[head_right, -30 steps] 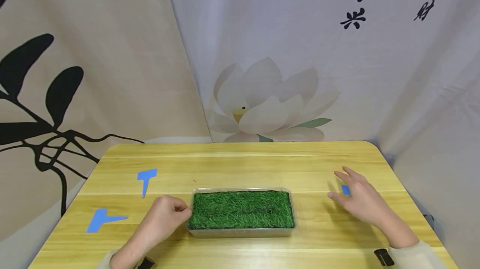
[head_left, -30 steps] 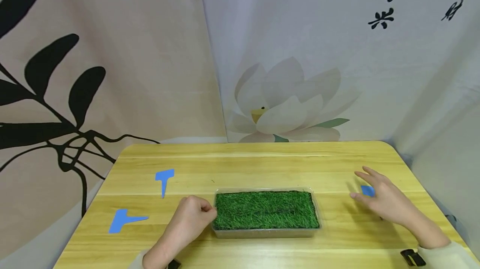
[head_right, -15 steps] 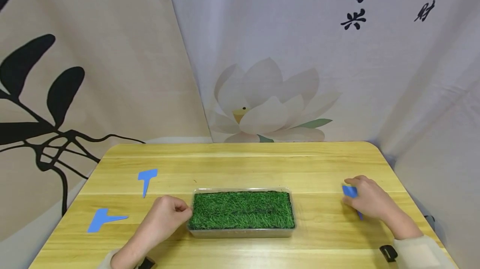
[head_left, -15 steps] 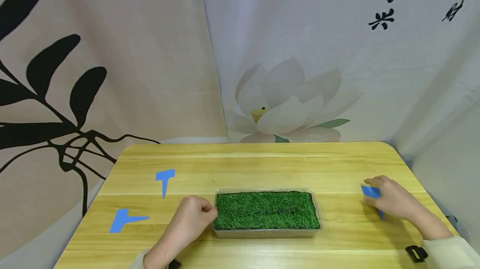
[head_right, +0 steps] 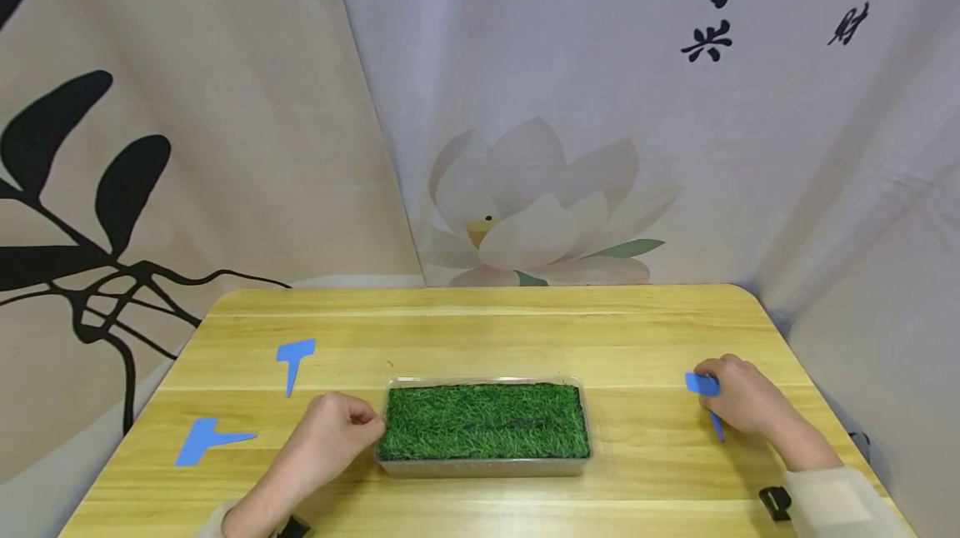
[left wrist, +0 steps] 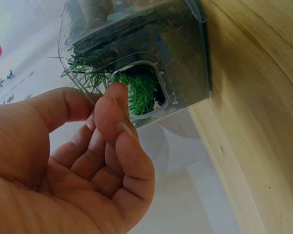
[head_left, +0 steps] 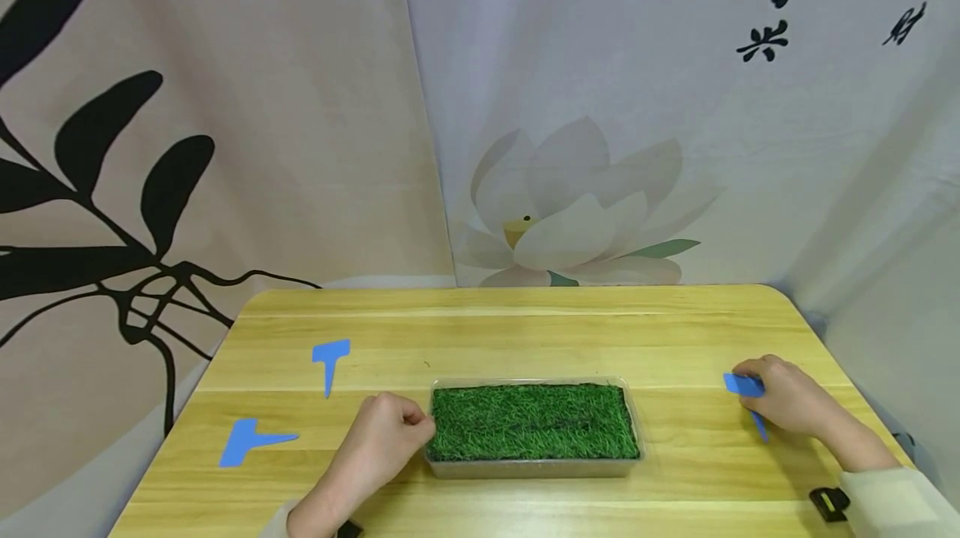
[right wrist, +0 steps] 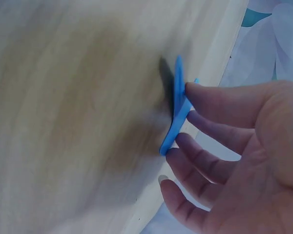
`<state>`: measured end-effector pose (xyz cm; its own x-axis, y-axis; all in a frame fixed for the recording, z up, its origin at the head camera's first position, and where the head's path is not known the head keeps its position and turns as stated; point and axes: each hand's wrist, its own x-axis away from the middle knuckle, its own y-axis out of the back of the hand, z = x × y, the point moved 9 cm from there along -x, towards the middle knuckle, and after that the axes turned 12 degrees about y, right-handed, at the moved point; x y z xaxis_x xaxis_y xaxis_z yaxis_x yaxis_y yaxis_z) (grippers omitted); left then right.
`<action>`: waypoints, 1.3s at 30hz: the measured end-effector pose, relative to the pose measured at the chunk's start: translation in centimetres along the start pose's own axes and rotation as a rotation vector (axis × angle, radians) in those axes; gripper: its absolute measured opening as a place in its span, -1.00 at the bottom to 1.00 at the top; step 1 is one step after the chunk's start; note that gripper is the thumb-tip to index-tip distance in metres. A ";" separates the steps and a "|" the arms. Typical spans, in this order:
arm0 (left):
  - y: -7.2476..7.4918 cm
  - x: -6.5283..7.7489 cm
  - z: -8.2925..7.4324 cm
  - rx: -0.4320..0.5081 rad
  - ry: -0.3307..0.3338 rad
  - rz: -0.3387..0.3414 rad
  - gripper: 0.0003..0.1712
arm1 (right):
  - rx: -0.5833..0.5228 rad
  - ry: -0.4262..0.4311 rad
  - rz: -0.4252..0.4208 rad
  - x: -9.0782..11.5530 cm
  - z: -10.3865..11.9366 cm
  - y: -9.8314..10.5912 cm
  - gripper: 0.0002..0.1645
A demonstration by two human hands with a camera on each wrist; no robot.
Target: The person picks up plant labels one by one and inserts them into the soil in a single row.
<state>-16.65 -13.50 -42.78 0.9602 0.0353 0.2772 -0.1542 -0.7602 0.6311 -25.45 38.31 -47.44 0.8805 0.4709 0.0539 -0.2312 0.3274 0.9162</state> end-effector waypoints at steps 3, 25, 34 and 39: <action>0.0 0.0 0.0 0.000 0.004 -0.002 -0.54 | -0.024 -0.002 0.011 -0.2 -0.3 0.0 -0.53; 0.0 -0.1 0.0 0.008 -0.009 -0.003 -0.61 | -0.177 -0.113 0.042 0.5 -2.8 0.0 -0.60; 0.1 -0.1 0.1 0.009 0.001 -0.014 -0.52 | -0.250 -0.117 0.017 0.8 -3.4 0.0 -0.68; 0.1 -0.1 0.1 0.008 -0.001 -0.014 -0.54 | -0.273 -0.088 -0.005 1.0 -3.0 0.5 -0.69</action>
<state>-16.78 -13.65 -42.81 0.9624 0.0450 0.2680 -0.1395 -0.7647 0.6292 -25.93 41.35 -48.11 0.9119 0.3994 0.0946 -0.3186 0.5434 0.7767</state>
